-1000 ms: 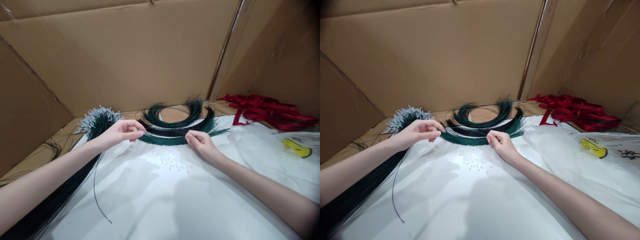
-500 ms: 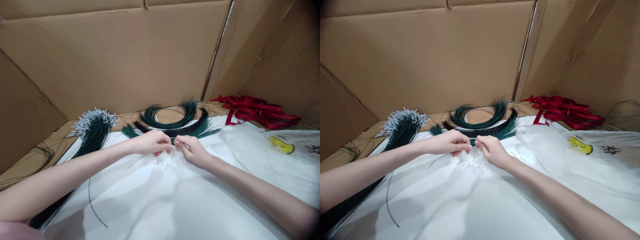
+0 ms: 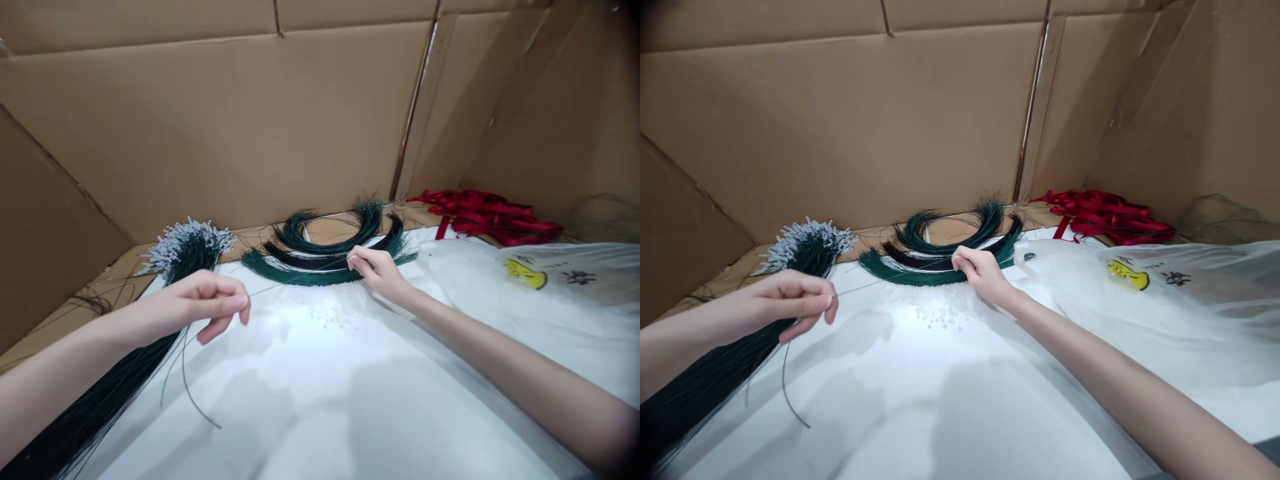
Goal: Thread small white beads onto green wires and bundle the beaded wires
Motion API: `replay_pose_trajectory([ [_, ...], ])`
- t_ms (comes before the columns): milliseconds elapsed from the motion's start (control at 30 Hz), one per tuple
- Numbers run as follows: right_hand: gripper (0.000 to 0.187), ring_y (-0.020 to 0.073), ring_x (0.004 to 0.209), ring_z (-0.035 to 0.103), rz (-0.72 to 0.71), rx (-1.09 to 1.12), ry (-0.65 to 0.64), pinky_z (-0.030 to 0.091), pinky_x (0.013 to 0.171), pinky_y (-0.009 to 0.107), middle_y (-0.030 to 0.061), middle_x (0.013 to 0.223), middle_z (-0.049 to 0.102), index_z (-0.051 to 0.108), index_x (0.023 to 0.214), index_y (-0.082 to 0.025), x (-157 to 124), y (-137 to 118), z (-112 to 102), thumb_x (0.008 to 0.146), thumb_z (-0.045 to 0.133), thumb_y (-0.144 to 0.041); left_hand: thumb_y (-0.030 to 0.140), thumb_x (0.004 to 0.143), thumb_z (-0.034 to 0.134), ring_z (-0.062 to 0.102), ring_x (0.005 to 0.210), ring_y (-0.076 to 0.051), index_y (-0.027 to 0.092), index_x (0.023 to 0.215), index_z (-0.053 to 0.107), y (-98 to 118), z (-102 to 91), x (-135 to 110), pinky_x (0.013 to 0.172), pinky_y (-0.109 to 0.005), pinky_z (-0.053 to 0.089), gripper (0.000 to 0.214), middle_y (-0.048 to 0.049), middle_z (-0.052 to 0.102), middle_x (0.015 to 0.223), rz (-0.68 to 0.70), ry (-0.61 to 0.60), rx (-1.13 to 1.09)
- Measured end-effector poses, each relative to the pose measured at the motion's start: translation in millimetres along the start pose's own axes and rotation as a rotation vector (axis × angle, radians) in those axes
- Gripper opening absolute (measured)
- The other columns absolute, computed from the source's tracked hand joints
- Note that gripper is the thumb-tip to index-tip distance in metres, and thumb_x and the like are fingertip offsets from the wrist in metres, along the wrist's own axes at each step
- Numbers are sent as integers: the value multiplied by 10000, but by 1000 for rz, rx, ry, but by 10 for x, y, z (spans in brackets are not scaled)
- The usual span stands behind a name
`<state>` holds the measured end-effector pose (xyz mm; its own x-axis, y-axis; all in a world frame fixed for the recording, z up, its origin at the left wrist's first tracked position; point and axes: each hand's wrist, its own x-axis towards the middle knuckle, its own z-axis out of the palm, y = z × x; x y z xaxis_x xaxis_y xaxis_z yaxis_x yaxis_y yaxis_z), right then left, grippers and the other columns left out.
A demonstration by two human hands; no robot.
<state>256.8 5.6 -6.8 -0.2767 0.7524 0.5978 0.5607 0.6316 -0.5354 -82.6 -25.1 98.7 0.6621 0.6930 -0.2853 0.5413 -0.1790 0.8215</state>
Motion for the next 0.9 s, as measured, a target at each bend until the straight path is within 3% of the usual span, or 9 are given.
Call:
replay_pose_trajectory([
  [133, 286, 133, 580, 418, -94, -6, 13, 330, 589, 260, 4, 647, 495, 450, 704, -208, 86, -372, -20, 975, 365, -234, 481, 928, 549, 450, 512, -115, 177, 848, 690, -161, 116, -244, 609, -241, 375, 345, 6, 578, 493, -94, -112, -52],
  [267, 212, 151, 664, 479, -250, -51, -24, 353, 658, 272, 22, 693, 538, 456, 714, -207, 228, -838, -37, 908, 391, -153, 501, 951, 508, 526, 601, -138, 181, 1147, 653, 6, 194, -275, 644, -244, 417, 402, -14, 640, 605, 12, -222, -15],
  [400, 190, 164, 676, 482, -405, -181, -26, 311, 634, 281, 32, 701, 563, 463, 713, -204, 392, -1307, -57, 876, 389, -139, 538, 991, 398, 574, 659, -153, 184, 1181, 634, 356, 292, -179, 755, -275, 464, 466, -13, 635, 623, 230, -96, 6],
  [533, 175, 149, 639, 475, -532, -326, -20, 253, 581, 262, 16, 675, 549, 478, 737, -202, 444, -1643, -127, 841, 392, -91, 510, 1010, 369, 474, 551, -127, 167, 939, 667, 564, 395, -128, 607, -248, 413, 460, 10, 514, 519, 326, 64, -44],
  [600, 189, 148, 643, 478, -499, -343, -25, 257, 587, 263, 23, 694, 558, 484, 751, -201, 399, -1704, -199, 871, 378, -101, 497, 1003, 406, 335, 470, -96, 164, 797, 641, 569, 422, -170, 501, -230, 298, 456, 39, 388, 460, 352, 133, -79],
  [700, 233, 156, 676, 497, -387, -294, -31, 294, 617, 274, 41, 739, 585, 504, 765, -201, 249, -1636, -329, 948, 363, -172, 467, 994, 446, 192, 432, -79, 166, 732, 616, 482, 423, -312, 461, -244, 188, 434, 59, 279, 437, 392, 184, -208],
  [800, 247, 151, 672, 495, -185, -58, -16, 334, 655, 285, 30, 732, 584, 536, 750, -203, 33, -1445, -423, 970, 428, -234, 437, 997, 446, 176, 408, -85, 188, 743, 629, 356, 390, -472, 468, -252, 219, 400, 65, 222, 410, 566, 300, -394],
  [900, 306, 129, 559, 388, 2, 133, 84, 302, 572, 286, 0, 629, 480, 544, 723, -205, -191, -1293, -424, 987, 474, -343, 423, 1017, 380, 195, 392, -96, 206, 761, 620, 247, 383, -552, 471, -251, 253, 412, 58, 236, 403, 718, 479, -548],
])
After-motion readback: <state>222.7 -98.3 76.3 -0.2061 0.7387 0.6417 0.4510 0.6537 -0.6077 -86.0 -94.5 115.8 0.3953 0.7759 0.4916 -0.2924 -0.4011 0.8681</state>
